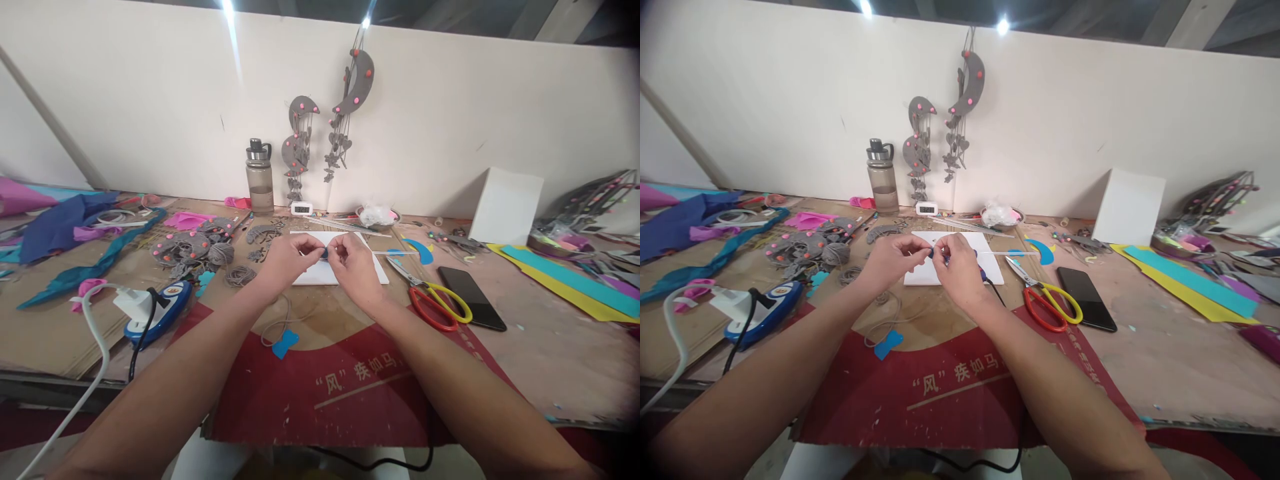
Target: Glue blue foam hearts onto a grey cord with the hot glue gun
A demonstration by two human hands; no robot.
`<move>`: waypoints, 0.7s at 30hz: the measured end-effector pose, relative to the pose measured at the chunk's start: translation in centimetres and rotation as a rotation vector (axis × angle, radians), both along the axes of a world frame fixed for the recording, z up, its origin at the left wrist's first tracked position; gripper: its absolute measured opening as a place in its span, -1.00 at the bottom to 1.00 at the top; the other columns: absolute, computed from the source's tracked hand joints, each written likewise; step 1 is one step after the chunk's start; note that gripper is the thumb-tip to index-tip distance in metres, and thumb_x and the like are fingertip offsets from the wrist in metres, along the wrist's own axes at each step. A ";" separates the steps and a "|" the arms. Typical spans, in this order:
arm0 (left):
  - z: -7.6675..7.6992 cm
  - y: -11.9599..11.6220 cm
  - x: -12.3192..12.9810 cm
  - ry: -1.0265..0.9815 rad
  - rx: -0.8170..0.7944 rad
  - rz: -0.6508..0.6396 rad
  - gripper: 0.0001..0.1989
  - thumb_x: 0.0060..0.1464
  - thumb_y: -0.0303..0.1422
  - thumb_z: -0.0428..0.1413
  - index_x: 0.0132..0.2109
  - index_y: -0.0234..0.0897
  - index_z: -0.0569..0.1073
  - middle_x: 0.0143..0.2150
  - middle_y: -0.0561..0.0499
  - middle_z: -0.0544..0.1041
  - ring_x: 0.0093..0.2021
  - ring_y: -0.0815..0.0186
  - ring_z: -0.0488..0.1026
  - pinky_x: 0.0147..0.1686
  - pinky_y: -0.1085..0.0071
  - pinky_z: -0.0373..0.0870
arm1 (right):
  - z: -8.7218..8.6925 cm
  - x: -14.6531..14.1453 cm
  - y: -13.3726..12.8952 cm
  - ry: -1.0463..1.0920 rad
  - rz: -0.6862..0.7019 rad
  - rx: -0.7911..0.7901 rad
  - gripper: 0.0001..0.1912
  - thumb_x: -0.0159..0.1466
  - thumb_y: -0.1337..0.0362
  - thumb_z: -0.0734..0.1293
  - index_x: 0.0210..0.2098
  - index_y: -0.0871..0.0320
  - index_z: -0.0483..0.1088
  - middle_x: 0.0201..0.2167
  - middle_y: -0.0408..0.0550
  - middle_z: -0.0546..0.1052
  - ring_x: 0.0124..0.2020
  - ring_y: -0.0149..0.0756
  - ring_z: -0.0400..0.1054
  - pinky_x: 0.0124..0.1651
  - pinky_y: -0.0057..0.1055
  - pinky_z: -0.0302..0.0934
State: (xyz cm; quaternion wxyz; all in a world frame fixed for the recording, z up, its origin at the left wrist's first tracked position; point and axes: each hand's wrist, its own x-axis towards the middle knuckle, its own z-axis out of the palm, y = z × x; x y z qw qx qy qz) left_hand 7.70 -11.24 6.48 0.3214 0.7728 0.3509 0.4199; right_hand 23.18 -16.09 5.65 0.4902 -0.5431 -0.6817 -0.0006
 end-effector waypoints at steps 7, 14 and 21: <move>-0.1 0.1 0.2 -0.076 0.130 0.060 -0.93 -0.08 -0.43 0.14 -0.47 -0.24 0.52 -0.51 0.07 0.51 -0.48 0.40 0.36 -0.43 0.48 0.25 | -0.2 -0.2 -0.1 -0.006 0.029 -0.020 -0.86 0.29 0.30 0.21 -0.16 0.15 0.32 -0.38 -0.08 0.41 -0.33 -0.30 0.29 -0.24 -0.36 0.17; -0.8 2.2 -0.9 -0.222 0.039 0.246 -0.94 -0.08 -0.41 0.15 -0.46 -0.26 0.51 -0.54 0.07 0.47 -0.53 0.42 0.31 -0.51 0.51 0.19 | -0.6 -0.2 0.2 -0.058 0.085 -0.041 -0.83 0.30 0.34 0.21 -0.16 0.15 0.39 -0.25 0.00 0.48 -0.22 -0.28 0.35 -0.13 -0.32 0.21; -1.8 5.9 -3.0 -0.572 -0.091 0.374 -0.89 -0.06 -0.33 0.16 -0.37 -0.28 0.48 -0.58 0.11 0.41 -0.64 0.47 0.27 -0.64 0.53 0.14 | 0.2 -1.0 -0.9 -0.031 0.232 -0.119 -0.85 0.30 0.35 0.22 -0.29 0.15 0.45 -0.33 -0.09 0.52 -0.26 -0.35 0.37 -0.15 -0.39 0.19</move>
